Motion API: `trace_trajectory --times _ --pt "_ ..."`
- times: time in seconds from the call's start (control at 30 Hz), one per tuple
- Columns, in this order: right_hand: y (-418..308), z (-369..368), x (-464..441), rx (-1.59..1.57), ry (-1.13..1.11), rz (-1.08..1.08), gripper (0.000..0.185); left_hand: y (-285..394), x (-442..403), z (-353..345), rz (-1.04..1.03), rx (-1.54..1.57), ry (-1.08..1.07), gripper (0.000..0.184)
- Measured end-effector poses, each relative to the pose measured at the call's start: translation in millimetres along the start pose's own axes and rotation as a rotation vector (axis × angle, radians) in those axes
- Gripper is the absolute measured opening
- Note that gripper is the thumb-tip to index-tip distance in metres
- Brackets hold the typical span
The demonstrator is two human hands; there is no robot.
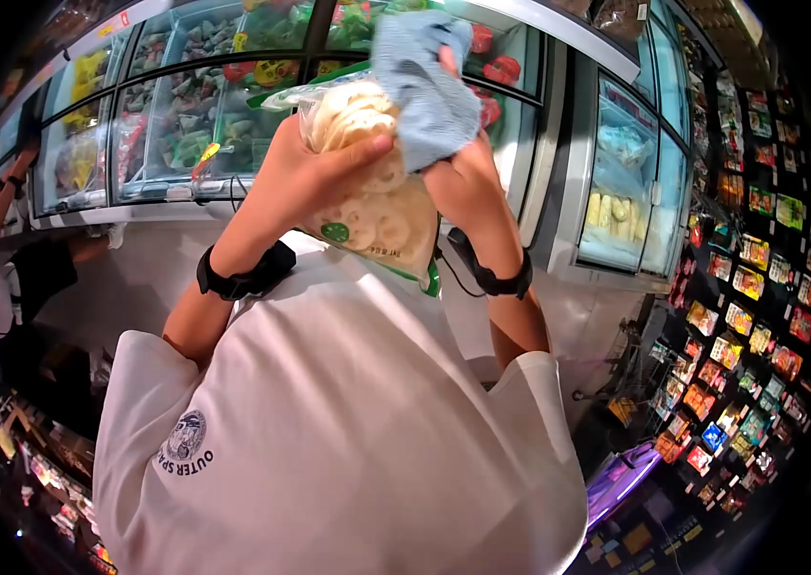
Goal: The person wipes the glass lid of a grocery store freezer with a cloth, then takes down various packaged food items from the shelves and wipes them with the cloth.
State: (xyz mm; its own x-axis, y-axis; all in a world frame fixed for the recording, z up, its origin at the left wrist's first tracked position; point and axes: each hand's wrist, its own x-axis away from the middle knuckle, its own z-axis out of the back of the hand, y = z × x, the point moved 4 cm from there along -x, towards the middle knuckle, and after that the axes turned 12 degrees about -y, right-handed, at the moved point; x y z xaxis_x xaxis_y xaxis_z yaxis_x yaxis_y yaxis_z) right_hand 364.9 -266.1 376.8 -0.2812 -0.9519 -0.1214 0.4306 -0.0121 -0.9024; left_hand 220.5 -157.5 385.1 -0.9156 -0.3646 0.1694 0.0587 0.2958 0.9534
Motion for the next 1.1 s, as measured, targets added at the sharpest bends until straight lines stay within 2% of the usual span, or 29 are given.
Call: trace_trajectory --times 0.07,0.13,0.17,0.2,0.27,0.33,0.37,0.4,0.43,0.47,0.5,0.53,0.57,0.63,0.73,0.8,0.83,0.87,0.93,0.97,1.0,1.07,1.1 --pt "-31.2 -12.6 -12.4 0.003 -0.141 0.162 0.048 -9.3 -0.7 2.2 0.018 0.067 -0.024 0.029" --pt "-40.2 -18.0 -13.1 0.275 -0.276 0.252 0.047 -18.4 1.1 10.0 0.012 0.079 0.0 0.027" --pt "-39.4 -22.9 -6.0 0.058 -0.253 0.21 0.045 -16.1 3.1 12.6 -0.03 0.043 0.034 0.024" --pt "-39.3 -22.8 -0.1 0.179 -0.296 0.255 0.046 -12.6 4.3 15.0 -0.075 0.004 0.065 0.022" --pt "-37.9 -27.0 16.7 0.151 -0.319 0.268 0.049 -3.2 5.5 21.2 -0.267 -0.337 0.208 0.029" --pt "-33.5 -31.1 21.8 0.203 -0.308 0.276 0.049 -2.3 9.0 25.9 -0.159 -0.573 0.15 0.032" --pt "-26.3 -31.1 19.9 0.01 -0.227 0.226 0.049 -3.5 9.0 25.5 -0.158 -0.574 0.146 0.032" --pt "-19.5 -29.2 17.8 -0.182 -0.144 0.175 0.049 -4.0 8.6 23.2 -0.175 -0.75 0.146 0.034" --pt "-12.9 -26.4 14.2 -0.228 -0.099 0.13 0.047 -4.3 8.0 20.3 -0.192 -0.927 0.143 0.035" --pt "-8.4 -23.6 9.8 -0.277 -0.051 0.085 0.046 -4.7 6.9 16.8 -0.214 -0.972 0.119 0.038" --pt "-6.5 -21.0 4.4 -0.328 -0.002 0.044 0.044 -1.0 6.2 8.8 -0.314 -0.936 0.088 0.039" --pt "-12.9 -16.5 -4.6 -0.284 0.06 0.16 0.041 4.2 6.6 1.6 -0.414 -0.899 0.06 0.04" --pt "-17.2 -16.1 -5.4 -0.216 0.044 0.176 0.038 3.2 8.0 -1.6 -0.285 -0.938 -0.006 0.034" --pt "-27.5 -20.9 -4.7 -0.05 -0.02 0.212 0.033 -6.8 4.0 4.2 -0.24 -0.858 -0.001 0.031" --pt "-38.6 -40.1 1.7 -0.095 -0.037 0.245 0.043 -14.2 -0.3 8.3 -0.137 -0.72 -0.01 0.024" --pt "-38.4 -51.1 7.0 -0.145 -0.062 0.205 0.046 -2.1 -1.0 13.9 -0.439 -0.468 0.212 0.023" --pt "-35.9 -55.8 10.3 -0.15 -0.091 0.166 0.045 -17.3 -5.9 29.9 -0.24 -0.501 0.206 0.025" --pt "-33.6 -60.5 13.7 -0.153 -0.121 0.127 0.044 -15.2 -6.5 37.3 -0.43 -0.488 0.246 0.027" --pt "-33.4 -63.4 20.4 0.389 -0.192 0.277 0.04 -22.0 -9.3 55.1 -0.343 -0.413 0.227 0.026" --pt "-38.8 -64.3 22.2 0.477 -0.224 0.285 0.041 -21.5 -10.7 57.7 -0.232 -0.108 0.297 0.026" --pt "-37.6 -66.1 23.4 0.47 -0.227 0.281 0.041 -18.1 -10.6 56.9 -0.173 -0.029 0.417 0.027" --pt "-28.0 -66.6 19.6 0.577 -0.194 0.236 0.036 -15.7 -10.1 60.8 -0.19 0.091 0.436 0.029" --pt "-19.4 -62.9 13.7 0.496 -0.133 0.245 0.035 -18.1 -10.9 61.7 -0.192 0.089 0.464 0.031"
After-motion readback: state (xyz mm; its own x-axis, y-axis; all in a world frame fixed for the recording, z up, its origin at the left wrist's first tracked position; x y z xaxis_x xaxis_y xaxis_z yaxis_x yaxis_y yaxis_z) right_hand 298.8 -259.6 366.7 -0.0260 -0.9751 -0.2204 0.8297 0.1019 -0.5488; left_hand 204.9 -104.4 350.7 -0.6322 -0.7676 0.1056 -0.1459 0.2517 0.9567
